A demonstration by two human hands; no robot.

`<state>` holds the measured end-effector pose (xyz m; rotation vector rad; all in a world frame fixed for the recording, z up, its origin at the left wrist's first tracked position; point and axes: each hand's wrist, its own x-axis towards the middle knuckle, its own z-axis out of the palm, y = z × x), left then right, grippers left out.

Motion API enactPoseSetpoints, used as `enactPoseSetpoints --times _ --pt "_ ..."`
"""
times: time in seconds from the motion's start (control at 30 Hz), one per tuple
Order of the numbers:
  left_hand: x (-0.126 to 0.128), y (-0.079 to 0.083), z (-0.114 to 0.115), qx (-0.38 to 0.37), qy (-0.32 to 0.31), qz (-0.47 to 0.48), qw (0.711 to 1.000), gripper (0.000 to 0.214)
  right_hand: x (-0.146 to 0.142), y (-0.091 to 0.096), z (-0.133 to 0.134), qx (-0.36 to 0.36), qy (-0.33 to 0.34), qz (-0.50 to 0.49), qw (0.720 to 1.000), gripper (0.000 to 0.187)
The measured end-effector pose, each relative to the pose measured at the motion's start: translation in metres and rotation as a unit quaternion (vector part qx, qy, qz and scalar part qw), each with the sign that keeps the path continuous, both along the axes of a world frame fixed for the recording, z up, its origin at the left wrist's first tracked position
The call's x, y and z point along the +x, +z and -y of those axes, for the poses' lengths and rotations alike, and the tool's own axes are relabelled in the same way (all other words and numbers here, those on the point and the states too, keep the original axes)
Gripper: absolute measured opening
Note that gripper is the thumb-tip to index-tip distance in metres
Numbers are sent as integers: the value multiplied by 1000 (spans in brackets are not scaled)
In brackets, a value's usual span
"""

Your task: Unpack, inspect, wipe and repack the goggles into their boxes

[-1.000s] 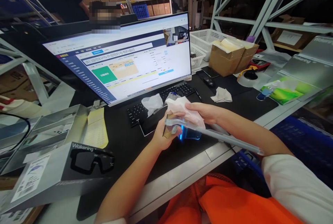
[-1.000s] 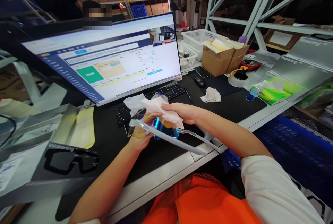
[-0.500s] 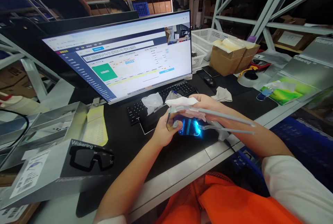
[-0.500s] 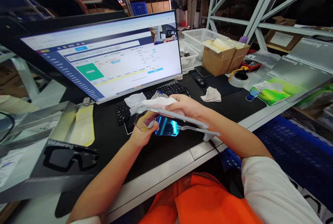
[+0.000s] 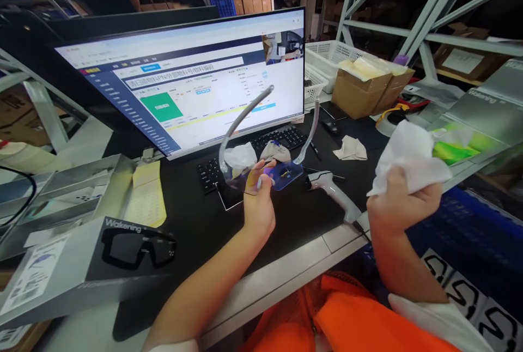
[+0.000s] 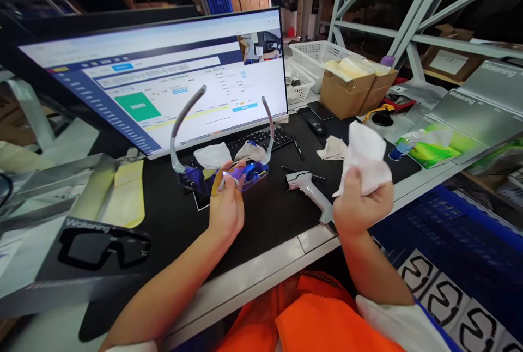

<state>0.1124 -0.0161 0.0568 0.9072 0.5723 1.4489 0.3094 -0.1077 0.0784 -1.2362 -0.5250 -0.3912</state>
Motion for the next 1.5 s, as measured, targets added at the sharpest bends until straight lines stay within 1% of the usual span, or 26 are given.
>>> enactPoseSetpoints --times 0.03,0.1,0.17,0.23,0.3,0.37,0.4,0.47,0.57,0.63,0.67,0.7,0.77,0.83,0.9,0.97,1.03,1.07,1.1,1.2,1.3,1.4,1.5 --pt "1 0 3 -1 0 -1 1000 40 -9 0 4 -24 -8 32 999 20" --pt "2 -1 8 -1 1 -7 1000 42 -29 1 7 -48 -20 100 994 31" --pt "4 -3 12 -9 0 -14 1000 43 -48 2 1 -84 4 178 980 36" --pt "5 -5 14 -20 1 -24 1000 45 -63 3 -9 -110 33 249 962 33" --pt "6 -7 15 -27 -2 -40 999 48 -73 2 -19 -144 67 313 936 30" --pt "6 -7 15 -26 0 -55 998 49 -77 0 -28 -169 98 364 911 29" --pt "6 -7 15 -23 2 -61 998 49 -75 0 -30 -173 107 379 902 28" --pt "6 -6 14 -17 7 -69 997 48 -66 2 -33 -170 103 383 902 25" --pt "4 -6 13 -19 2 -80 997 47 -47 8 -33 -175 52 338 923 23" --pt "5 -7 12 -29 -10 -85 996 46 -41 10 -32 -205 37 321 924 22" --pt "5 -8 12 -35 -18 -86 996 46 -43 9 -32 -231 49 324 916 21" --pt "5 -9 12 -40 -26 -85 995 45 -47 8 -31 -262 77 331 903 19" --pt "6 -11 13 -42 -38 -78 995 43 -59 2 -30 -318 165 335 872 13" --pt "6 -12 12 -34 -40 -69 996 42 -71 -3 -26 -339 242 304 857 9" --pt "5 -13 11 -25 -37 -65 997 44 -77 -7 -22 -341 294 274 850 22" --pt "3 -12 9 -15 -38 -69 997 45 -78 -8 -17 -350 333 272 832 36" --pt "1 -12 7 -3 -42 -76 996 43 -77 -9 -14 -360 367 284 809 39" --pt "1 -11 7 2 -44 -76 996 41 -77 -10 -13 -361 377 285 804 39" --pt "0 -10 7 4 -44 -74 996 39 -79 -11 -12 -359 384 282 803 40" --pt "-2 -6 8 5 -35 -66 997 38 -88 -15 -10 -348 384 269 812 44" --pt "-4 -3 8 10 -24 -60 998 41 -95 -19 -10 -342 372 292 812 48" --pt "-5 -3 6 6 -21 -54 998 41 -92 -21 -13 -346 355 346 797 49" --pt "-2 -6 3 -17 -22 -49 998 41 -80 -23 -16 -369 342 388 772 46"
